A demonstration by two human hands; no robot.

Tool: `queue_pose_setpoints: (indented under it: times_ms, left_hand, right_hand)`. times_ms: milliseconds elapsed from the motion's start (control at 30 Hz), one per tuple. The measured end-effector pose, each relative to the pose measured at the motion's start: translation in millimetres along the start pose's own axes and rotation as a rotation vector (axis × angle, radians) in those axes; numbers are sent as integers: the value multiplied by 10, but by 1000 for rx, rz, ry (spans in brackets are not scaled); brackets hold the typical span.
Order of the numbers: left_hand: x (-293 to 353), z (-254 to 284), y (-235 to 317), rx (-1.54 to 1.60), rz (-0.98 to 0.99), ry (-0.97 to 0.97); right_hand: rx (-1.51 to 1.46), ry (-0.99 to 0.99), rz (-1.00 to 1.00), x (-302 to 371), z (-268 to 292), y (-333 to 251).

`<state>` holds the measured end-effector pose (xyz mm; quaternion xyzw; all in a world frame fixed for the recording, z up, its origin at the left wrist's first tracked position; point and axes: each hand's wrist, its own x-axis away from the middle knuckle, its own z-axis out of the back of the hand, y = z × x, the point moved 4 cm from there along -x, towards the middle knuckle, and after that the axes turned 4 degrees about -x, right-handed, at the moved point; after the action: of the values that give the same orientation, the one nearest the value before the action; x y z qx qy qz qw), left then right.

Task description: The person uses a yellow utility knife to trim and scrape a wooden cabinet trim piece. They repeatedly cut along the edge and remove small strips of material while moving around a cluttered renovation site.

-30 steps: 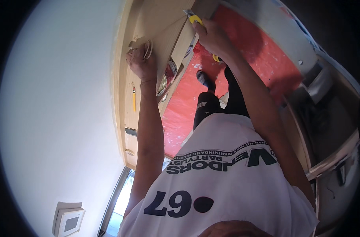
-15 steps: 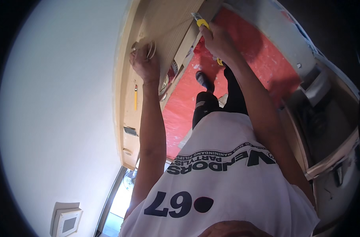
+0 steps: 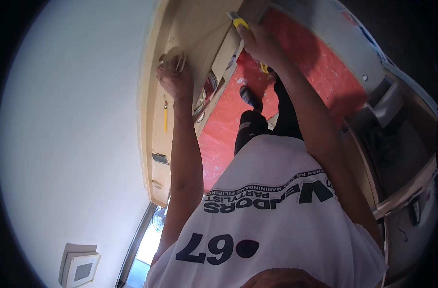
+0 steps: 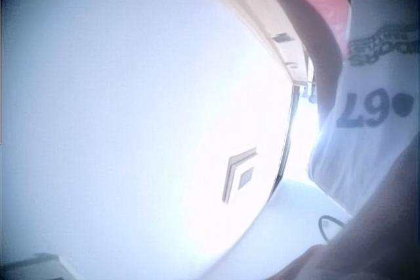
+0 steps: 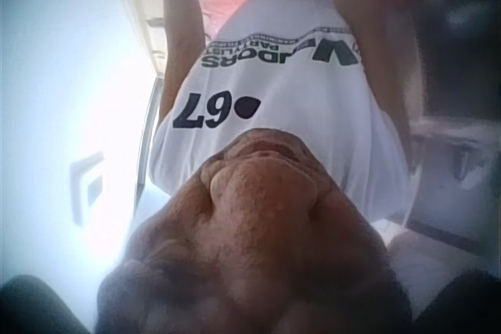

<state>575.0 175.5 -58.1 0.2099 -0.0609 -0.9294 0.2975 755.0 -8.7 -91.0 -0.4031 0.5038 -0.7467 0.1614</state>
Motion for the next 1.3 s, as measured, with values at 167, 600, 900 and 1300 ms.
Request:
queue_pose_setpoints:
  times_ms: [167, 600, 900, 1300]
  left_hand:
    - [37, 70, 0, -75, -16, 36]
    - [135, 128, -115, -104, 96, -55]
    - [113, 166, -132, -78, 115, -139]
    - [260, 252, -274, -92, 90, -123]
  right_hand:
    - [-6, 60, -2, 46, -74, 16]
    - [-6, 38, -71, 106, -124, -38]
    - [-36, 112, 55, 49, -200, 92]
    - [-51, 102, 49, 157, -262, 37]
